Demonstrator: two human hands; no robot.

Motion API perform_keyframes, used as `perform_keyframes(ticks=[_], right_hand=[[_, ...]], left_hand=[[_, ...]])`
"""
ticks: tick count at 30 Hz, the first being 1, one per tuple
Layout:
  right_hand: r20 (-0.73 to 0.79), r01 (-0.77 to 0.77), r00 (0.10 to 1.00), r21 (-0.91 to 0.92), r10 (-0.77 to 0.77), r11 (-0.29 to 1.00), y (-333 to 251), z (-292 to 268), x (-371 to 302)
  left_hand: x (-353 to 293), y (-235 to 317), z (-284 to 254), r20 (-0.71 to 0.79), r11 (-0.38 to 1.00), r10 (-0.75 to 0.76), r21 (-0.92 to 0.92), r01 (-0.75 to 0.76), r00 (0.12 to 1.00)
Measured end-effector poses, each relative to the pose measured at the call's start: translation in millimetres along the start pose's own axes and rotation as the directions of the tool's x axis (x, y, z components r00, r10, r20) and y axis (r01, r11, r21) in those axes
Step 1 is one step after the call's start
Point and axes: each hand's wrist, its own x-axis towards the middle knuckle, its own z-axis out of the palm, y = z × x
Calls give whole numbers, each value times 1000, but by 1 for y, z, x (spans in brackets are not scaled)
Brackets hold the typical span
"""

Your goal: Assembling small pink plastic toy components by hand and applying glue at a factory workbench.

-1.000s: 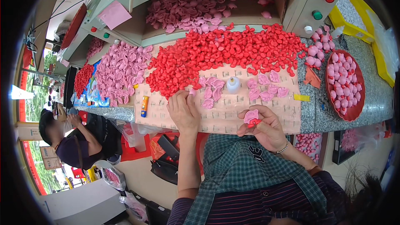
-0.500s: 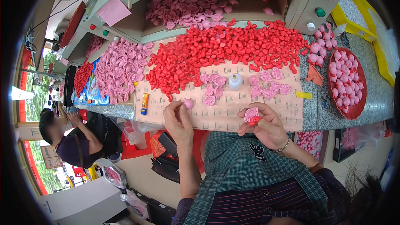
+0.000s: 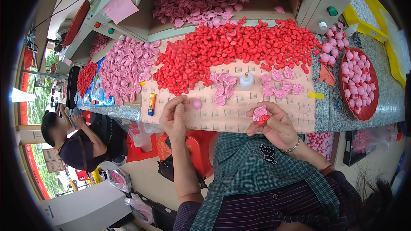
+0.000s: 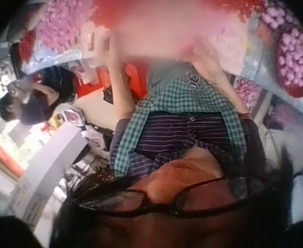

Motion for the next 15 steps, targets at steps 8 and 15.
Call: perform_keyframes(ticks=[8, 15], right_hand=[[-33, -5, 999, -31, 4, 1000, 1, 4, 1], [-17, -10, 1000, -55, 9, 998, 2, 4, 3]], left_hand=[[1, -7, 9, -250, 993, -107, -66, 93, 962], [6, 27, 10, 115, 935, 101, 328, -133, 988]])
